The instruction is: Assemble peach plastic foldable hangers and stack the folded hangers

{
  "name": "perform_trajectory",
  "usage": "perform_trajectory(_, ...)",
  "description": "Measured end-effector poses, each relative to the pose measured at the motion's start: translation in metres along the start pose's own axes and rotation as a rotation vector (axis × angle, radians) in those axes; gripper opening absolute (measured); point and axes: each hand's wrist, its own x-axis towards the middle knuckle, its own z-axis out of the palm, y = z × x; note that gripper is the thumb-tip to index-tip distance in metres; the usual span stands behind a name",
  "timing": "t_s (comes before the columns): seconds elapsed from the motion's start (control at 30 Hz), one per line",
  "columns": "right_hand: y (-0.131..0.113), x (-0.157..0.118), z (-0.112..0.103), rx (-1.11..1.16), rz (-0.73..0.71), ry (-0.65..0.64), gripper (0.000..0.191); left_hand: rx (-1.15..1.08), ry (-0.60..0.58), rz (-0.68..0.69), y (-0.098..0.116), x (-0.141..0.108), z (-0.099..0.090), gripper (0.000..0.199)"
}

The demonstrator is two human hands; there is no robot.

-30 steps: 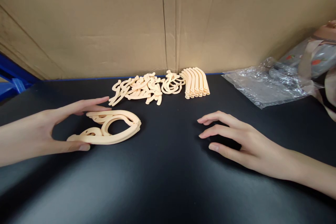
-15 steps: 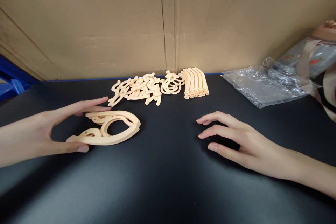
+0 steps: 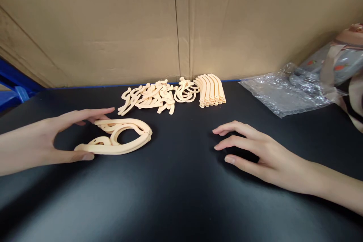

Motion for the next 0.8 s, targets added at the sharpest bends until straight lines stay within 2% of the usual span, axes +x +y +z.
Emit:
perform_trajectory(0.2,0.000,-0.001,0.001,-0.003,0.000,-0.004,0.021,-0.018,0.004,-0.059,0.010,0.004,-0.002,0.082)
perform_trajectory(0.8,-0.001,-0.001,0.000,-0.013,-0.006,-0.010,0.022,-0.082,0.030,-0.057,0.014,0.006,-0.004,0.080)
